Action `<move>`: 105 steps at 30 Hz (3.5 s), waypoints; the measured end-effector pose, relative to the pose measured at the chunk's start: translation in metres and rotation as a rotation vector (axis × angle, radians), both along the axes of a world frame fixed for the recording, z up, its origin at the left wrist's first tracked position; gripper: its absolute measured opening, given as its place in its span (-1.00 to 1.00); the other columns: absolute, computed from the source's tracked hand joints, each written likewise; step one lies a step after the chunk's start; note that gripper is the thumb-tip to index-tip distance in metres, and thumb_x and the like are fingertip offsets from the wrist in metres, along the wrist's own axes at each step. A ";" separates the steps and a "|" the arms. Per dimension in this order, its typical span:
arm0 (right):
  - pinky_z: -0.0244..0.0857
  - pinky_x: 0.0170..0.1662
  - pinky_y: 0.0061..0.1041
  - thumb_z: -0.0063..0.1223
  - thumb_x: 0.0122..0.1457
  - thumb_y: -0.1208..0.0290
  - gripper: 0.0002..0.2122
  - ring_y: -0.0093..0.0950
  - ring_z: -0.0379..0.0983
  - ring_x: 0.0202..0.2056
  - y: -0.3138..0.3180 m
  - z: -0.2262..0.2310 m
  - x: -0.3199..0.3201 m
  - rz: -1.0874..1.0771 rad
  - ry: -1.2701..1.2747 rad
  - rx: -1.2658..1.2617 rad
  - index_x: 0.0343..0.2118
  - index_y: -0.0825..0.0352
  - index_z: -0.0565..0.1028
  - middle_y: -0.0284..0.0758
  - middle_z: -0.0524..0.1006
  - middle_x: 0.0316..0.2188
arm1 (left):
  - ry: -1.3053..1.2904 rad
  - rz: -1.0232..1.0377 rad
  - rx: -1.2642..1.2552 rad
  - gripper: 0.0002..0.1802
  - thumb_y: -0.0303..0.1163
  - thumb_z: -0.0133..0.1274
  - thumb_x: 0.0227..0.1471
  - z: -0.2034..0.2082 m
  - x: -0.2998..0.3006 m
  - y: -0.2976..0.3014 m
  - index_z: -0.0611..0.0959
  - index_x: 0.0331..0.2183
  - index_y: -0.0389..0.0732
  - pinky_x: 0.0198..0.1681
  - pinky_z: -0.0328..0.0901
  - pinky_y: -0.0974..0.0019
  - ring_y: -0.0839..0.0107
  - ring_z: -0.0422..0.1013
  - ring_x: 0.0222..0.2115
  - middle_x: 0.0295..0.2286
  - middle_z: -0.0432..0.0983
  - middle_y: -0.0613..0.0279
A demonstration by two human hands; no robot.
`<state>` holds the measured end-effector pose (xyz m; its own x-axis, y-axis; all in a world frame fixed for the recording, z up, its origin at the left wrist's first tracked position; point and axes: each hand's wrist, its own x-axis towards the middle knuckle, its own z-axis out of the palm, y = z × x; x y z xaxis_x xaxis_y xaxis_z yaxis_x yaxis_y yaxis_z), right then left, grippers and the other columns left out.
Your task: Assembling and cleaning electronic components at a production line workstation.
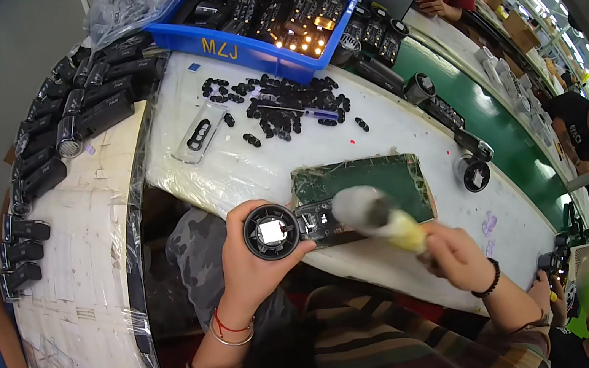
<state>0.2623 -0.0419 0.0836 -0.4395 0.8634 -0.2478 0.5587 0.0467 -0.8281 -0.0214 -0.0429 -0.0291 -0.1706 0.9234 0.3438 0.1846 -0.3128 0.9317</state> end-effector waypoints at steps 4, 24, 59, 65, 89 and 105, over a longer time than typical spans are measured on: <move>0.19 -0.54 -0.61 -0.31 0.37 0.29 -0.72 -0.63 0.26 -0.65 0.000 -0.021 0.029 -0.083 -0.051 -0.177 -0.20 0.39 0.42 -0.42 0.38 -0.65 | -0.038 -0.014 -0.009 -0.21 -0.37 0.47 -0.34 0.001 0.001 0.000 0.34 -0.10 -0.26 -0.15 0.37 0.37 0.43 0.48 -0.26 -0.29 0.50 0.16; 0.33 -0.14 -0.37 0.07 0.13 0.41 -0.76 -0.22 0.41 -0.14 0.099 -0.037 0.021 -0.113 -0.305 1.170 -0.15 0.37 0.47 -0.21 0.50 -0.23 | 0.098 -0.403 0.293 -0.23 -0.43 0.49 -0.43 0.062 -0.005 0.034 0.47 -0.09 -0.20 0.11 0.21 0.21 0.21 0.33 0.01 -0.10 0.43 0.13; 0.45 -0.24 -0.48 -0.04 0.21 0.52 -0.49 -0.50 0.48 -0.28 0.079 -0.066 -0.037 0.101 0.663 -0.250 0.20 0.36 0.11 -0.20 0.47 -0.11 | -0.106 -0.441 0.009 0.08 -0.59 0.28 -0.19 0.051 0.023 0.082 0.02 0.27 -0.17 0.18 0.15 0.19 0.25 0.05 0.22 0.20 0.06 0.01; 0.47 -0.25 -0.45 -0.03 0.18 0.48 -0.50 -0.47 0.50 -0.30 0.077 -0.064 -0.037 0.118 0.654 -0.265 0.18 0.36 0.13 -0.17 0.47 -0.14 | -0.297 -0.391 -0.008 -0.02 -0.56 0.25 -0.08 0.048 0.037 0.063 0.03 0.25 -0.15 -0.03 0.37 0.36 0.35 0.36 -0.01 0.20 0.01 -0.03; 0.30 -0.12 -0.58 -0.13 0.29 0.46 -0.75 -0.55 0.40 -0.22 0.080 -0.078 -0.037 0.238 0.629 -0.044 -0.01 0.41 0.35 -0.28 0.49 -0.21 | 0.423 0.768 -0.225 -0.30 -0.16 0.18 -0.03 0.111 -0.237 0.020 0.41 0.06 -0.38 -0.34 0.42 0.32 0.34 0.55 -0.42 -0.07 0.46 -0.10; 0.29 -0.17 -0.58 -0.44 0.40 0.24 -0.59 -0.56 0.43 -0.33 0.078 -0.079 -0.032 0.233 0.552 0.121 -0.19 0.49 0.46 -0.24 0.55 -0.36 | 0.971 0.940 -0.792 -0.38 -0.37 0.14 -0.34 0.054 -0.186 -0.280 0.47 -0.10 -0.27 -0.26 0.31 0.14 0.00 0.40 -0.35 -0.32 0.41 -0.04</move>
<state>0.2306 0.0364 0.0051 -0.6555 0.7372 0.1642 0.0125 0.2280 -0.9736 -0.2076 -0.3234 0.0253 -0.7771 0.6094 0.1572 0.6292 0.7481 0.2107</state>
